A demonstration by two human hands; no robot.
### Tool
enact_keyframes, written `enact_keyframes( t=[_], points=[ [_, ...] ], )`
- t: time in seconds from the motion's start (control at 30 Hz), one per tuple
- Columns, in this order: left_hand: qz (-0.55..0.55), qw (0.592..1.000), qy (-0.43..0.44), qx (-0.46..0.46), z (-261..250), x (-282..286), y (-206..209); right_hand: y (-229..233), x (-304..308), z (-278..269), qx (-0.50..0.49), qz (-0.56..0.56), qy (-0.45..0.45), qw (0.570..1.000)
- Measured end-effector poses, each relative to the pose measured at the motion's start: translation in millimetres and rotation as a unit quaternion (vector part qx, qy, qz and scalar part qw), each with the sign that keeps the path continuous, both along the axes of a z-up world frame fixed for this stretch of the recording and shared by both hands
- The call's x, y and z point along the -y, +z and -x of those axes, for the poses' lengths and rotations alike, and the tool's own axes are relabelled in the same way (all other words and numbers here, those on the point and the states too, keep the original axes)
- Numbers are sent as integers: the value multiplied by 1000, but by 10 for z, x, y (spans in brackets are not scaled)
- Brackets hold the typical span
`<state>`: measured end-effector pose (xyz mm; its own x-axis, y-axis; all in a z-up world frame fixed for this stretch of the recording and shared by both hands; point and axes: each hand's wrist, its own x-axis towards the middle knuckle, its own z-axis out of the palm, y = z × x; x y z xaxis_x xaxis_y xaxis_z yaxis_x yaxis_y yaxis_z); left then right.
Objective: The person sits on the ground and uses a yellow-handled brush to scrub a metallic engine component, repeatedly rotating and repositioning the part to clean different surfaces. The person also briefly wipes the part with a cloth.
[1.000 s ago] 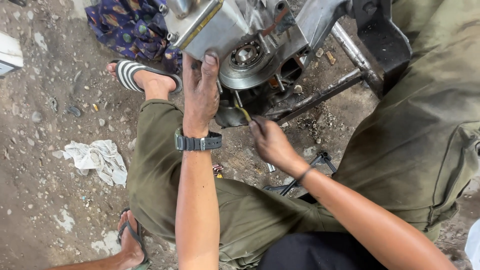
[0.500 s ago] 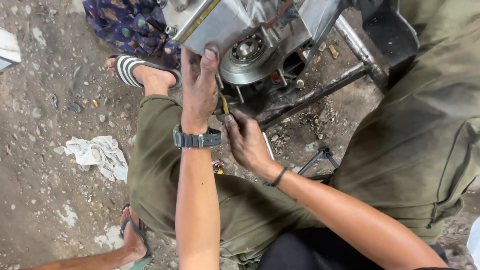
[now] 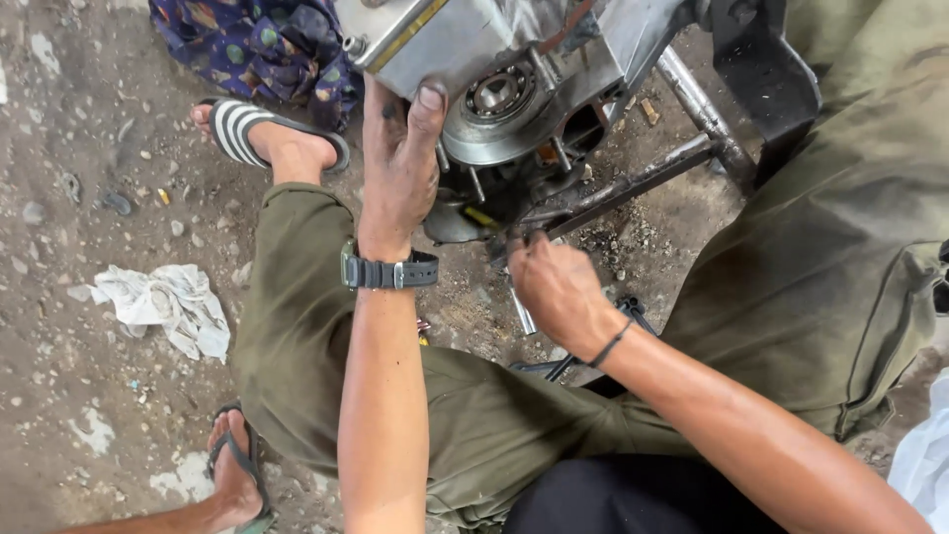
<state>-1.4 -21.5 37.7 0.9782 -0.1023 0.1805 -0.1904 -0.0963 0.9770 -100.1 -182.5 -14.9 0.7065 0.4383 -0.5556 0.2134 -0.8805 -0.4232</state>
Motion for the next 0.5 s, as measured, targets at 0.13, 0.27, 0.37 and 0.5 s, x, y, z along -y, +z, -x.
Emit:
enact_keyframes(
  t=[0.13, 0.27, 0.37, 0.5],
  points=[
    [-23, 999, 0, 25, 31, -10, 37, 67, 87, -169, 147, 21, -39, 988],
    [-14, 1000, -2, 16, 28, 6, 71, 103, -153, -201, 50, 98, 15, 994],
    [-8, 999, -19, 40, 2, 2, 78, 40, -153, -32, -75, -97, -38, 992],
    [5, 1000, -20, 15, 0, -23, 35, 303, 53, -314, -165, -167, -154, 960]
  ],
)
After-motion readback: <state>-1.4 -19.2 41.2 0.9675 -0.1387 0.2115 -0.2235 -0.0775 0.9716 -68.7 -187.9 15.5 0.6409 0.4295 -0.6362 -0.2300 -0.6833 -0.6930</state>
